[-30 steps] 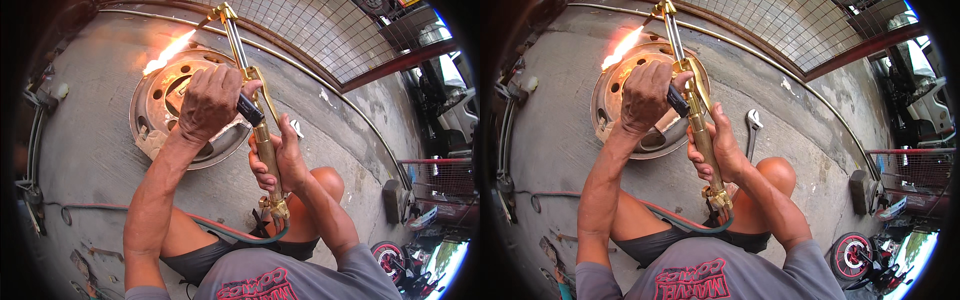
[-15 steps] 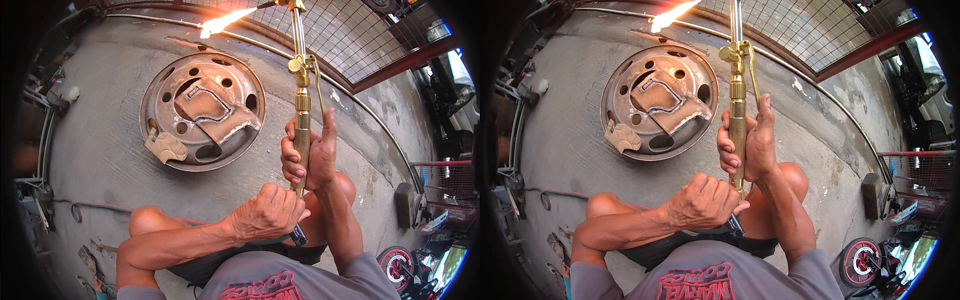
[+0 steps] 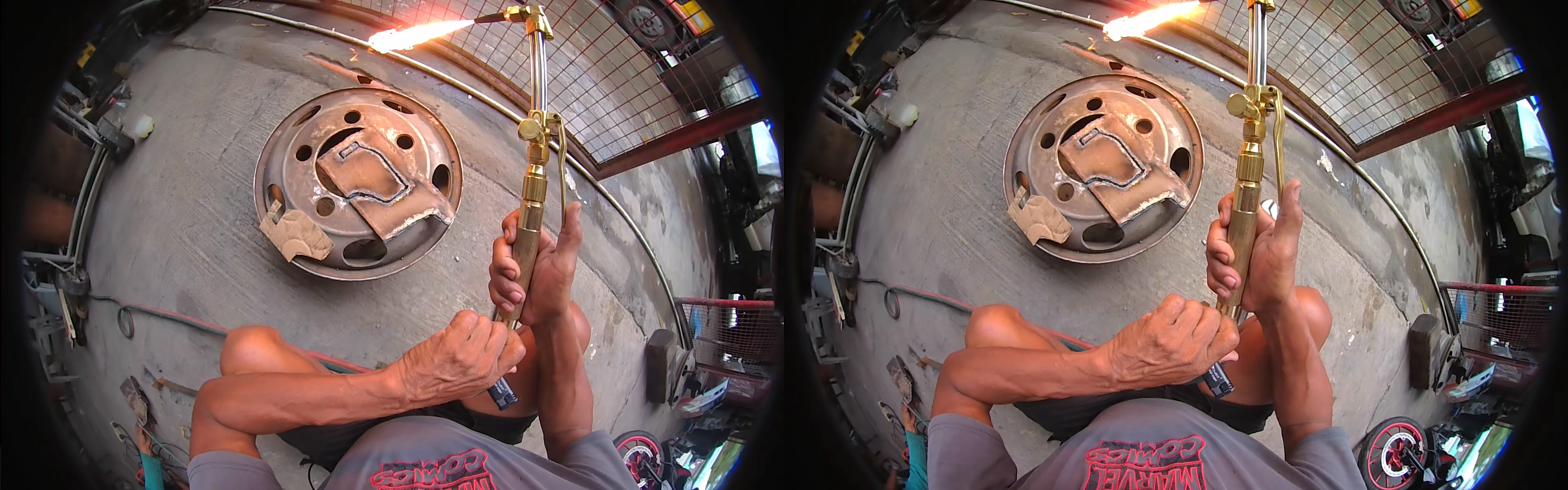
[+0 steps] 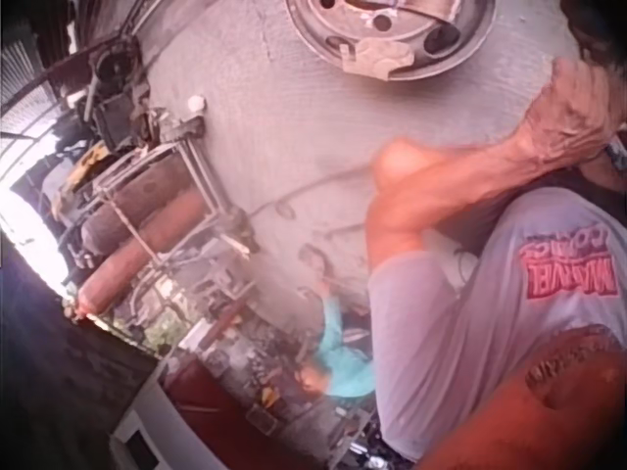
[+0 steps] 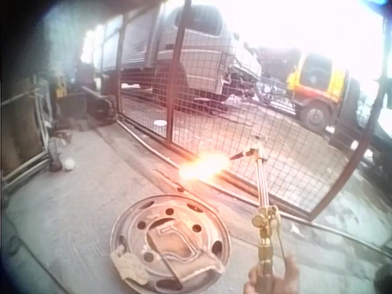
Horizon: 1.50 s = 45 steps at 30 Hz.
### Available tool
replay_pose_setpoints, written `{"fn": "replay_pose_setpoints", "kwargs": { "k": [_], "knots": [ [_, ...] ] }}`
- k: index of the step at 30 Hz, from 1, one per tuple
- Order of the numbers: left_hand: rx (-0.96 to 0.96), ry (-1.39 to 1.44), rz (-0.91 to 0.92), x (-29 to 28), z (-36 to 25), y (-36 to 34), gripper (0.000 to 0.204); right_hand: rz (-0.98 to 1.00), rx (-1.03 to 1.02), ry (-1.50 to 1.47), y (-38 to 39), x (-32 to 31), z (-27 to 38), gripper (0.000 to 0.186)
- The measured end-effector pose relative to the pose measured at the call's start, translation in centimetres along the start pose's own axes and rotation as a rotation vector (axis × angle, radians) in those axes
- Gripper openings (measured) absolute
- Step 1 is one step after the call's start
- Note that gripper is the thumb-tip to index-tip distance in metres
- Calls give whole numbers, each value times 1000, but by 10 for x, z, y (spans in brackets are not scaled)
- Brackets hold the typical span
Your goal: The person uses a handheld welding torch to heat and weld a metal wheel rim placed on the floor. They ignite the torch, direct the flame onto the rim's surface, and adjust the tool as needed while sitting cross-legged.
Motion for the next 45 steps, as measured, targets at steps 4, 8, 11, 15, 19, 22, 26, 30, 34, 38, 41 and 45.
{"fn": "replay_pose_setpoints", "kwargs": {
  "k": [4, 8, 11, 15, 19, 22, 26, 30, 34, 38, 41, 45],
  "knots": [
    [-53, 58, 183, -5, -4, 4, 36, 1, -2, 17, 0, 0, -3, 89],
    [-162, 136, 242, -6, -8, 5, 28, 2, 6, 28, -2, 3, -2, 88],
    [-149, 131, 200, -6, -6, 7, 24, -3, 10, 33, 0, 2, -2, 88],
    [-161, 161, 318, -9, -5, 8, 22, -10, 15, 27, 0, 4, 0, 89],
    [-261, 182, 77, -19, 25, -9, 51, -108, 2, 53, -3, 0, -10, 92],
    [-435, -9, -273, -21, 82, -28, 56, -160, 61, 249, 10, 10, -11, 97],
    [-521, -176, -245, 1, 122, -30, 51, -11, 187, 190, 9, 10, -22, 94],
    [-524, -166, -282, 8, 128, -28, 52, -8, 192, 194, 7, 12, -26, 94],
    [-528, -141, -365, 16, 138, -31, 53, -7, 184, 173, 4, 11, -29, 92],
    [-581, -50, -377, 20, 144, -30, 50, -6, 171, 199, 2, 12, -31, 90],
    [-621, 14, -379, 26, 146, -28, 48, -22, 177, 217, 0, 13, -32, 90],
    [-614, 80, -421, 32, 149, -28, 46, -31, 174, 225, 0, 13, -33, 90]
  ]
}}
Point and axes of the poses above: each hand's wrist, its own y-axis away from the middle knuckle, its own x-axis out of the palm, z = x × y, the point moved 1 cm from there along -y, towards the middle knuckle, and after that the axes turned 1 degree about -z, right-handed, at the moved point
